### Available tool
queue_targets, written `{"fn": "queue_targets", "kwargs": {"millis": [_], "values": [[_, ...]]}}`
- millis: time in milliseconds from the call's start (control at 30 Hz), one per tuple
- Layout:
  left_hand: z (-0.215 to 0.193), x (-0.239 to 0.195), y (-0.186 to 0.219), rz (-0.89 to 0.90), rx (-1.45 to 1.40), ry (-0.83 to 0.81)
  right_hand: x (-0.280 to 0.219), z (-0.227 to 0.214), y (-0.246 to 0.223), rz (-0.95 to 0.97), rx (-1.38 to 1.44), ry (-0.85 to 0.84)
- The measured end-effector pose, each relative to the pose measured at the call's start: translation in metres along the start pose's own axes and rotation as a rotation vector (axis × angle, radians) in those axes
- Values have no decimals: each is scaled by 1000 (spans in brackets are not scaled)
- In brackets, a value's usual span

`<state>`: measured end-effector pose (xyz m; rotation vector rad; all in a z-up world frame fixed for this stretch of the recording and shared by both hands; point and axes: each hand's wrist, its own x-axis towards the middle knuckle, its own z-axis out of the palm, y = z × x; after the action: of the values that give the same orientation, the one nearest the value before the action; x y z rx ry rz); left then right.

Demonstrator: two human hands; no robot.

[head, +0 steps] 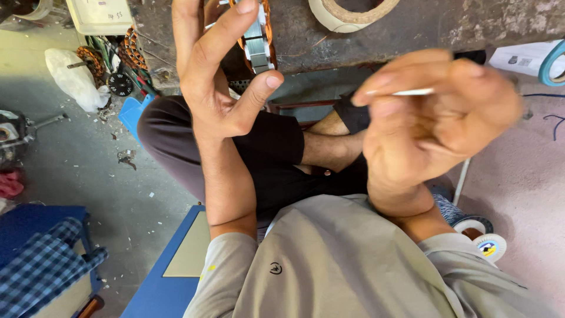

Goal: The person threads copper wire through a motor stator, uses scissors to cut small pieces of insulation paper, and uses a screwdriver to tuck wires into place.

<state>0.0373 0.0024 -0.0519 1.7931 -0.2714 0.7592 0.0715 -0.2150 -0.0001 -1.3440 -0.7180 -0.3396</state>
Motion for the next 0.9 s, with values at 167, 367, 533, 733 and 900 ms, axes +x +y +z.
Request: {"fn": "queue_targets", "kwargs": {"millis": [167, 367, 533, 733, 900], "values": [[3, -4, -2, -21, -41, 33, 1, 20, 11, 194, 64, -132], [2, -9, -4, -33, -36, 83, 3, 28, 30, 217, 85, -96], [5, -11, -8, -84, -58, 187, 2, 30, 35, 252, 140, -97], [6, -11, -9, -53, -101, 185, 2, 32, 36, 237, 155, -75], [6, -7, -9, -35, -136, 197, 3, 35, 42, 222, 190, -90]]}}
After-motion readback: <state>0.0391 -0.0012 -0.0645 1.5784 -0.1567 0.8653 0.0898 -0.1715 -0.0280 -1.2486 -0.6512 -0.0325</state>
